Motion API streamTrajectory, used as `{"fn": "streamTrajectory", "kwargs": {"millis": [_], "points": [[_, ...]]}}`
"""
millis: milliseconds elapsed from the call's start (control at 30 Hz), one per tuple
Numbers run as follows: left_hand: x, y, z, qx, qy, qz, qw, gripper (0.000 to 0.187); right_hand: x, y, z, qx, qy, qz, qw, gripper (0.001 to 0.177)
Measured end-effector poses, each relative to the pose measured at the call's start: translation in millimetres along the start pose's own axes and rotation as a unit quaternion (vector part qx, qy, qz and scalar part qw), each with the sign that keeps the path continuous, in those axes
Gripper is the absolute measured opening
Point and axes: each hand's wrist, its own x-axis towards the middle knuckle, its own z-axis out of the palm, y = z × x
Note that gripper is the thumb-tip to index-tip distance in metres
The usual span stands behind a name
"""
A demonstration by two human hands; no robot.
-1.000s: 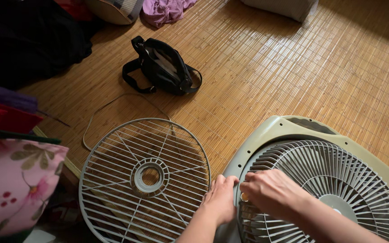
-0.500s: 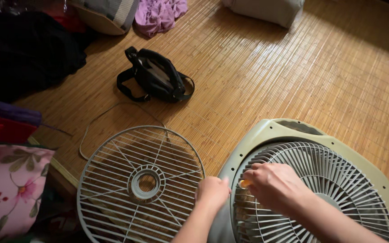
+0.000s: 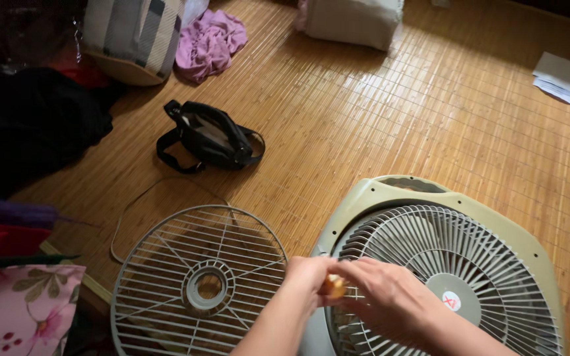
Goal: The person uses a screwdriver to remove screws from the front grille of an electric fan. They loosen and remove several screws around the perimeter, then detach the front grille from the fan housing.
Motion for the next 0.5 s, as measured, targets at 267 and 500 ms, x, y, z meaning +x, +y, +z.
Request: {"fn": "streamTrajectory", "kwargs": {"millis": [267,500], "points": [[-63,7,-38,0.563,0.165,0.102,0.803,0.028,-29,2,-30,-0.085,-0.047,0.147,0.984,0.060],[-83,-8,-39,0.651,0.125,0.111,0.740,0.027,-42,5,-41,-0.113,-0.148,0.262,0.947,0.084]]}}
